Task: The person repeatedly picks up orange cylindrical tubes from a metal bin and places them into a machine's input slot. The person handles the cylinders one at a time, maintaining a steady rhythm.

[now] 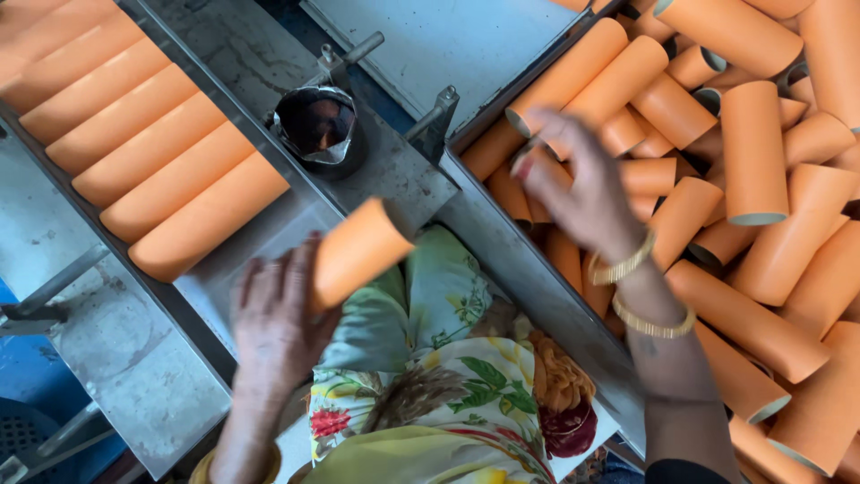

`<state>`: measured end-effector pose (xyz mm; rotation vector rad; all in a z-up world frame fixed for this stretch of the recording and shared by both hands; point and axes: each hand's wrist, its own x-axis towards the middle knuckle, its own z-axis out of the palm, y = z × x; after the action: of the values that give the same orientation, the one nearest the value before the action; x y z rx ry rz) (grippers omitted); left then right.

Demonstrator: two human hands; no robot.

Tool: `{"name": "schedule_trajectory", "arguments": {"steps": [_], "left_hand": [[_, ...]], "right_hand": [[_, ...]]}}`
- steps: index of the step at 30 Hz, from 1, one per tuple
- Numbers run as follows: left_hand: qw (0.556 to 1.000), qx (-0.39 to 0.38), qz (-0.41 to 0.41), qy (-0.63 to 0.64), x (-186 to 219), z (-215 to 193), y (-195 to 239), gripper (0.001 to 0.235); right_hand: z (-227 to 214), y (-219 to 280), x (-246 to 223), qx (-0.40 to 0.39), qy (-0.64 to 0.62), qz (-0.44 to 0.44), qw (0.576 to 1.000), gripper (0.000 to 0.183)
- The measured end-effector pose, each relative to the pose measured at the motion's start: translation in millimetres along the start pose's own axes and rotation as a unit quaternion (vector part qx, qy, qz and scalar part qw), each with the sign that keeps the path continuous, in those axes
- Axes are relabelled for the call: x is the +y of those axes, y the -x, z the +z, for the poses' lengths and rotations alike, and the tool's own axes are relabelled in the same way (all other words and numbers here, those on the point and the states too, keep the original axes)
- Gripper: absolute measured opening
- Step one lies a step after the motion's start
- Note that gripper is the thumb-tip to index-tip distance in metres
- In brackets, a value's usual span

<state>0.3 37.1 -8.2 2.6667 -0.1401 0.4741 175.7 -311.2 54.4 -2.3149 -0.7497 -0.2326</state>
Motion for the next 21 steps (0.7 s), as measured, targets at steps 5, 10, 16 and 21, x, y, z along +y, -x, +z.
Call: {"name": "schedule_trajectory", "arguments": {"steps": [5, 10, 16, 21], "left_hand": [[0.985, 0.001, -0.118, -0.127, -49.5, -6.6, 9.5, 0.083], [0.975, -0.004, -0.153, -0.163, -65.5, 7.6, 16.0, 0.065], [0.975, 0.005, -0.175, -0.133, -65.1, 7.4, 14.5, 0.054], [0.975, 0.010, -0.181, -0.126, -64.2, 6.5, 12.1, 0.053]], "right_hand": [[-32.3, -53.8, 140.3, 0.086, 0.348, 0.000, 0.934, 0.046], [-44.7, -79.4, 239.3, 0.087, 0.369, 0.088, 0.921, 0.045], [-37.4, -106.2, 251.0, 0.050, 0.194, 0.197, 0.960, 0.052], [-35.0, -101.8, 197.6, 0.042, 0.172, 0.219, 0.960, 0.044]]}}
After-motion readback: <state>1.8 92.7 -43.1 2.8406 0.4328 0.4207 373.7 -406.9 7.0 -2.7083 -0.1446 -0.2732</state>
